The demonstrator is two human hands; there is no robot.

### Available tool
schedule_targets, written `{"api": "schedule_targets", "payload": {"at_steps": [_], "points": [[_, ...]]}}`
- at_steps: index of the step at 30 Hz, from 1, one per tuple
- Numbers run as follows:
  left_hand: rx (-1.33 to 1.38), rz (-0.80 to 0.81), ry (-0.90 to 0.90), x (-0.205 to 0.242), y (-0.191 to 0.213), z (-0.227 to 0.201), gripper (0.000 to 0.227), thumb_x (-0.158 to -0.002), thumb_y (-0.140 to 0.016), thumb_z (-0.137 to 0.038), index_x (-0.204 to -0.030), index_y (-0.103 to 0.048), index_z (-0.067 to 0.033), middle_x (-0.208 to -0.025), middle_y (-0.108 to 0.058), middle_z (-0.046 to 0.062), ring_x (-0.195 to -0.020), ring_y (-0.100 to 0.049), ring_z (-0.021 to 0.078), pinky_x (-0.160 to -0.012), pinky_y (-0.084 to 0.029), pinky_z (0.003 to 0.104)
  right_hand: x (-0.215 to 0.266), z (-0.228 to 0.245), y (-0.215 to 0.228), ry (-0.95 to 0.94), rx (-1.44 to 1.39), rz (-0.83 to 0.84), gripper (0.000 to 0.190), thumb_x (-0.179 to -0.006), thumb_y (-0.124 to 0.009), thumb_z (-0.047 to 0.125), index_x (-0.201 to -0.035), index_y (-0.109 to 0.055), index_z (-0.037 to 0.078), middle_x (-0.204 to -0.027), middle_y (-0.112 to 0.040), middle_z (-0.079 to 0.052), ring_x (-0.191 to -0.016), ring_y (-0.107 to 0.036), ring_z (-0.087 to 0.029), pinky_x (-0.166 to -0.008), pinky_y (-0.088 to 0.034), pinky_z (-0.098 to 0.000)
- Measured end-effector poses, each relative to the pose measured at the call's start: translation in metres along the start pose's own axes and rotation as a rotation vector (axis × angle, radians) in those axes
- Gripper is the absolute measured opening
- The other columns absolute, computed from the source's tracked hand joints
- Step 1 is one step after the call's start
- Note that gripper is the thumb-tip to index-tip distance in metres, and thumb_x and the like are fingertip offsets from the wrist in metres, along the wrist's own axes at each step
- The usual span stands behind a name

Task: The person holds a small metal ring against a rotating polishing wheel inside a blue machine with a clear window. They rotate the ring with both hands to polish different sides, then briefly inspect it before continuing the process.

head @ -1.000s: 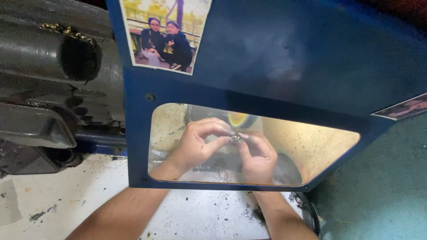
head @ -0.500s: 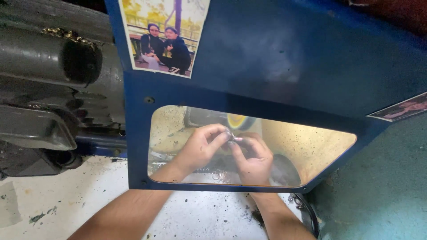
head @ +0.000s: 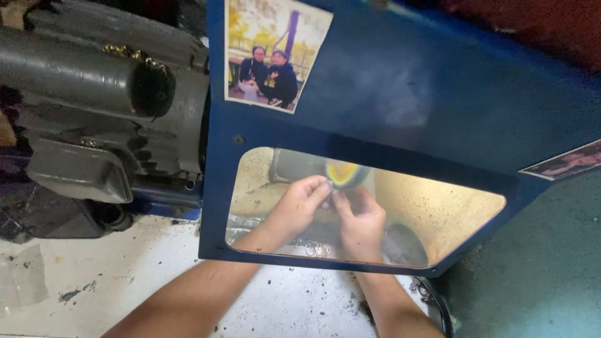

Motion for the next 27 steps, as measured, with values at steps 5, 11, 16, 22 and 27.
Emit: {"api": "schedule_targets", "payload": {"at_steps": [5,11,16,22,27], "points": [[0.039,0.004,-0.002,0.003,-0.002,0.000,0.022,-0.104,-0.056,-0.018,-0.100,-0.071,-0.0031,-0.081,-0.072,0.005,-0.081,-0.065,0.0134,-0.081,-0.053,0.031,0.007,0.010,0.000,0.038,0.020,-0.012,0.027,-0.086,-0.082,0.022,-0.099,-0.073,0.001,-0.090,-0.076,-0.017,-0.094,-0.064,-0.015,-0.089,-0.057,-0.0463],[0.058,-0.001,-0.028,0.007,-0.007,-0.012,0.019,-0.103,-0.056,-0.016,-0.098,-0.070,-0.0040,-0.081,-0.071,0.003,-0.081,-0.065,0.0124,-0.080,-0.053,0.030,0.007,0.016,0.003,0.074,0.044,-0.013,0.024,-0.086,-0.083,0.022,-0.095,-0.073,0.002,-0.086,-0.077,-0.015,-0.092,-0.068,-0.015,-0.087,-0.058,-0.0452],[0.020,-0.008,-0.020,0.005,-0.007,-0.005,0.020,-0.103,-0.055,-0.016,-0.097,-0.070,-0.0035,-0.080,-0.071,0.004,-0.081,-0.064,0.0125,-0.080,-0.053,0.031,0.006,0.007,0.007,0.065,0.042,-0.003,0.025,-0.087,-0.082,0.024,-0.094,-0.073,0.002,-0.085,-0.077,-0.017,-0.090,-0.070,-0.016,-0.086,-0.059,-0.0446],[0.030,0.001,-0.025,0.007,-0.006,-0.008,0.019,-0.103,-0.055,-0.016,-0.098,-0.069,-0.0043,-0.081,-0.068,0.002,-0.082,-0.061,0.0108,-0.081,-0.052,0.029,0.008,0.004,0.010,0.118,0.029,0.013,0.027,-0.088,-0.080,0.024,-0.095,-0.072,-0.001,-0.091,-0.077,-0.019,-0.090,-0.070,-0.021,-0.086,-0.058,-0.0480],[-0.066,0.172,-0.067,0.020,-0.001,-0.045,0.015,-0.099,-0.060,-0.014,-0.097,-0.072,-0.0046,-0.080,-0.073,0.010,-0.083,-0.067,0.0180,-0.084,-0.053,0.036,0.016,-0.002,0.024,0.400,0.062,0.020,0.016,-0.084,-0.084,0.017,-0.088,-0.074,0.006,-0.084,-0.076,-0.010,-0.082,-0.076,-0.022,-0.078,-0.060,-0.0366]]}}
Point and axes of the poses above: each hand's wrist, its own x-axis away from the middle knuckle, its own y-axis out of the back of the hand, z = x × y, the point moved 1 cm from there along -x, towards the middle knuckle
